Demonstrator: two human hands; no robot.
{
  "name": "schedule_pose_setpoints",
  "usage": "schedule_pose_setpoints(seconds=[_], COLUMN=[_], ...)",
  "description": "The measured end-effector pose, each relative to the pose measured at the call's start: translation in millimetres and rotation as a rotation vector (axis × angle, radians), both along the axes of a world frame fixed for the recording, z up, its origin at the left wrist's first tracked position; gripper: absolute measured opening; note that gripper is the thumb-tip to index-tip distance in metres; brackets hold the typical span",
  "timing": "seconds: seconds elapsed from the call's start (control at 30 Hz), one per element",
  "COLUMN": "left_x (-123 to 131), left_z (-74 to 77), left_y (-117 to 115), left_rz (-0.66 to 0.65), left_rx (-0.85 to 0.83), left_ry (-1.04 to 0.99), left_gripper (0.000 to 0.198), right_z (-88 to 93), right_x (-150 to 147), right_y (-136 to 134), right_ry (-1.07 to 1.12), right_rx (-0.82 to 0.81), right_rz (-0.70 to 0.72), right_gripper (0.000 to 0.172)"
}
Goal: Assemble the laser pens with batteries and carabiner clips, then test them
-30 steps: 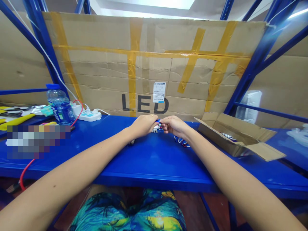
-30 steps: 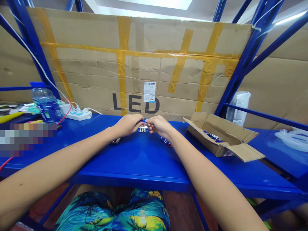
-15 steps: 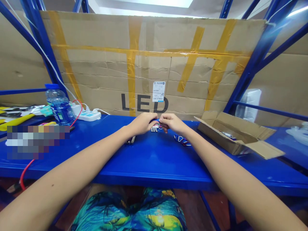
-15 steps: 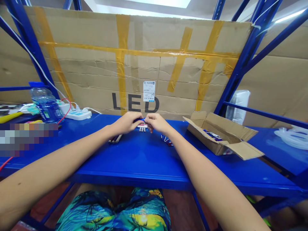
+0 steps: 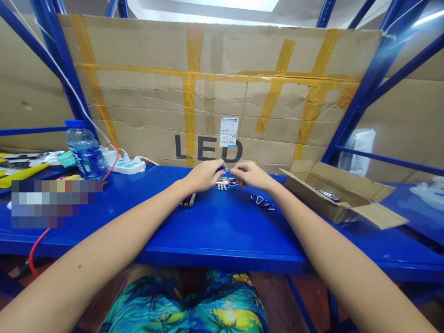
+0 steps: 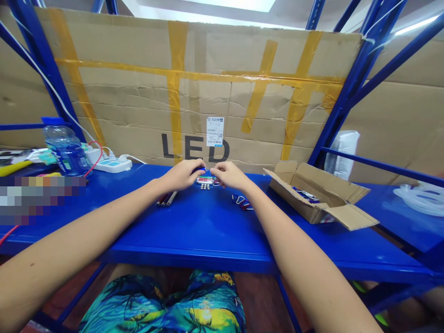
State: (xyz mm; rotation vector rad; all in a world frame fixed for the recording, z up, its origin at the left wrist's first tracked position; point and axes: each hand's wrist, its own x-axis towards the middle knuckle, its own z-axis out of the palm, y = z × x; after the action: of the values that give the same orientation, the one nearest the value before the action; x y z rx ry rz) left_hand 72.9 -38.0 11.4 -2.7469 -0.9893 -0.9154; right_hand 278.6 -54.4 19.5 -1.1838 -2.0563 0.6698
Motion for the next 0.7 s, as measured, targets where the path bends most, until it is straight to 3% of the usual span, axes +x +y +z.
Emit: schedule_pose_setpoints(seconds=[0.13, 0.23, 0.4, 0.53, 0.7], left_x=[-2, -1, 2, 4, 7], left_z=[-1.9, -1.6, -0.7, -1.6, -4.8], left_y=[2, 1, -4, -7, -8], left_rz=[0.027, 0.058, 0.062, 0.014, -0.016], left_rx=[0.003, 0.010, 0.014, 0.016, 0.016], left_ry=[-0.018, 0.000, 0.028, 0.037, 0.033], left_gripper=[0.023, 0.020, 0.020, 0.022, 0.021], right_z=[6.0, 7.4, 6.1, 1.3, -6.4], right_x=[21, 32, 32, 26, 17], right_y=[6, 10, 9, 7, 7], right_ry=[-0.467, -0.677, -0.740, -0.771, -0.635], right_rx=[0.061, -0.039, -0.149, -0.140, -0.140], right_rz=[-0.219, -0.207, -0.204, -0.235, -0.084], right_gripper=[0.026, 0.021, 0.016, 0.017, 0.006])
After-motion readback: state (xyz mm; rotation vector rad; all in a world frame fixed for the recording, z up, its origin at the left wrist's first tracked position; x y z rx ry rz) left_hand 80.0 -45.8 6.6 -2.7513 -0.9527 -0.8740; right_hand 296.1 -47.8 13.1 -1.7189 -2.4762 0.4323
